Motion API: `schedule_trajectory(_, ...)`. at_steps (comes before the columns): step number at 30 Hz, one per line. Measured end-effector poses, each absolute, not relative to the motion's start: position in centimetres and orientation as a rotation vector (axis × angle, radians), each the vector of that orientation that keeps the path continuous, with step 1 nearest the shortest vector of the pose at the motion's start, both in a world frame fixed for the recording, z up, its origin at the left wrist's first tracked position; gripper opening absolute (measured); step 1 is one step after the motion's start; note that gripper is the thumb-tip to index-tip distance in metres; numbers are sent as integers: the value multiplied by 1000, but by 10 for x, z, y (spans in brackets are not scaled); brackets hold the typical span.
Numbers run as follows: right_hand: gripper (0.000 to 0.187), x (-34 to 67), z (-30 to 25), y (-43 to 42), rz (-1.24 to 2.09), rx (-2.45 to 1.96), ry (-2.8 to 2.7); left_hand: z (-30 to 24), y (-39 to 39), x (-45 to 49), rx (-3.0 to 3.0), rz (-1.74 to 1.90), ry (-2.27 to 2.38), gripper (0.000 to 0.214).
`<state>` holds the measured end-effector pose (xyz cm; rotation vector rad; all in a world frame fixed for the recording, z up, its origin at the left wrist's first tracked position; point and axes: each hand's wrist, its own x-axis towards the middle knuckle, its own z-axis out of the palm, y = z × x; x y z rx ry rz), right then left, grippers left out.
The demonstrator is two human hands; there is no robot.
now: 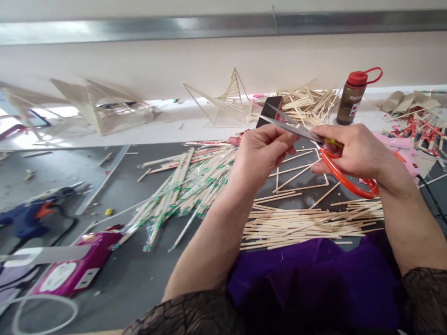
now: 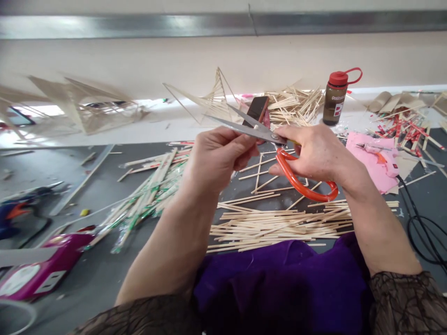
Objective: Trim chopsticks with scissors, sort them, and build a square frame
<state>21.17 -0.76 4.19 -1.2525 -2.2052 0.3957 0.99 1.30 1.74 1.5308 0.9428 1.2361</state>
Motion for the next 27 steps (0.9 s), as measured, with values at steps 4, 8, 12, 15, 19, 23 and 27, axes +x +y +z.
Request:
schedule_trajectory(4,47,208,40,-8,424,-1292,-2160,13,10,13,1733,1407,1062,18)
schedule_trajectory(8,50,206,42,-12,441,-1240,-2150,13,3,12,1886,1553,1147,13)
schedule_trajectory(12,50,206,44,-14,420,-1202,-2160,13,-1,14,1955,1615,1201,16)
schedule_trajectory(15,57,206,44,-15,410,-1192,-2154,12,0,16,1972,1625,1178,16)
schedule_trajectory(19,58,207,49,-19,386,-1196,-2189,12,1,15,1977,1637,1164,11)
schedule_trajectory(23,52,207,53,-22,380,-1213,-2203,14,-3,16,1968,1649,1161,8)
schedule_trajectory(27,51,206,53,-22,358,-1242,-2220,16,-6,17,1999,1640,1151,7)
